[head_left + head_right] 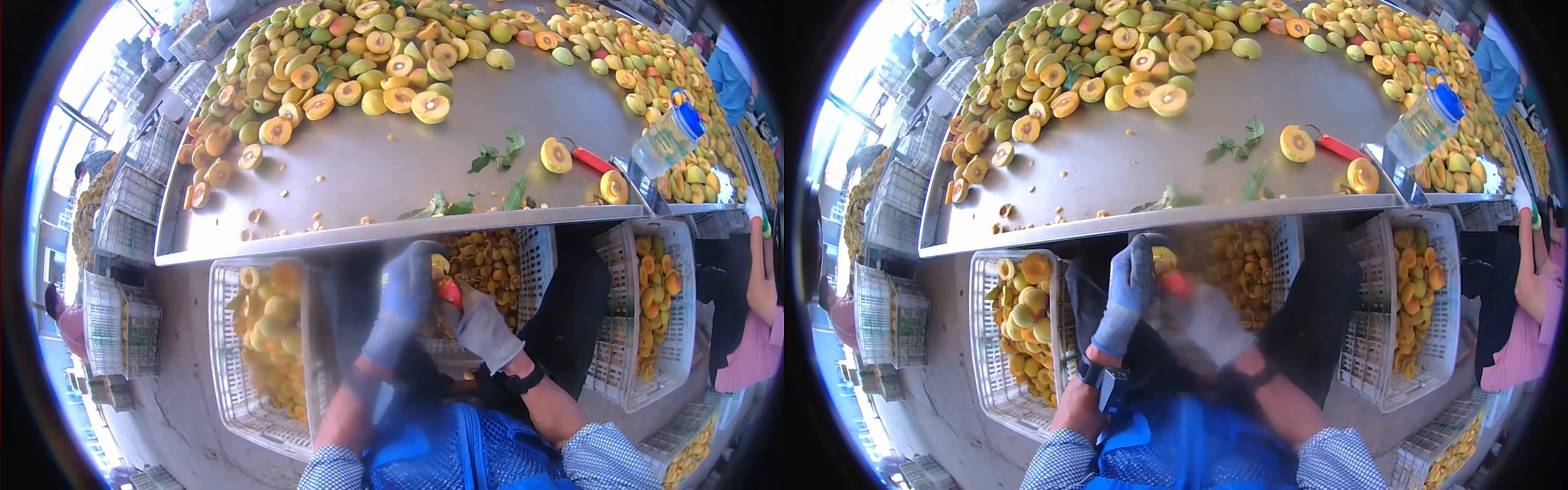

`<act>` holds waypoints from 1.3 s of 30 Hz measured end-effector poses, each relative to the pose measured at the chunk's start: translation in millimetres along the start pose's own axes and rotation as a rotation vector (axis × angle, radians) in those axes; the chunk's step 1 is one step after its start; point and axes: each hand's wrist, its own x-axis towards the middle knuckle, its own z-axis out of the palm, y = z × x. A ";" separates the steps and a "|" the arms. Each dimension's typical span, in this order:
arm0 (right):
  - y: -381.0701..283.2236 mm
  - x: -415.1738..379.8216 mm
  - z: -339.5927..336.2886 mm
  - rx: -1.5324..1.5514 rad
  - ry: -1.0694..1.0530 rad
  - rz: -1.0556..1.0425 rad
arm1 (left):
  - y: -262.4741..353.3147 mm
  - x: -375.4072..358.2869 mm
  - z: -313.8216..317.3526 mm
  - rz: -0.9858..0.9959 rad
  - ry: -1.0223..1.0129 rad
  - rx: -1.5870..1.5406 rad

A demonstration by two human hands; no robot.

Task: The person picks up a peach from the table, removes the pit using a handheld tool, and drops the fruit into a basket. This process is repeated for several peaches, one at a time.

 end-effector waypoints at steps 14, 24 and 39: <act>-11.0 -9.7 5.7 0.579 -0.253 0.282 | 7.9 -3.3 8.6 0.157 0.013 -0.168; -9.8 -20.9 15.2 0.362 -0.230 0.372 | 24.6 -4.2 13.1 0.011 0.014 -0.054; -8.9 -19.9 28.6 0.802 -0.316 0.262 | 34.3 -3.0 -3.6 -0.007 -0.130 -0.055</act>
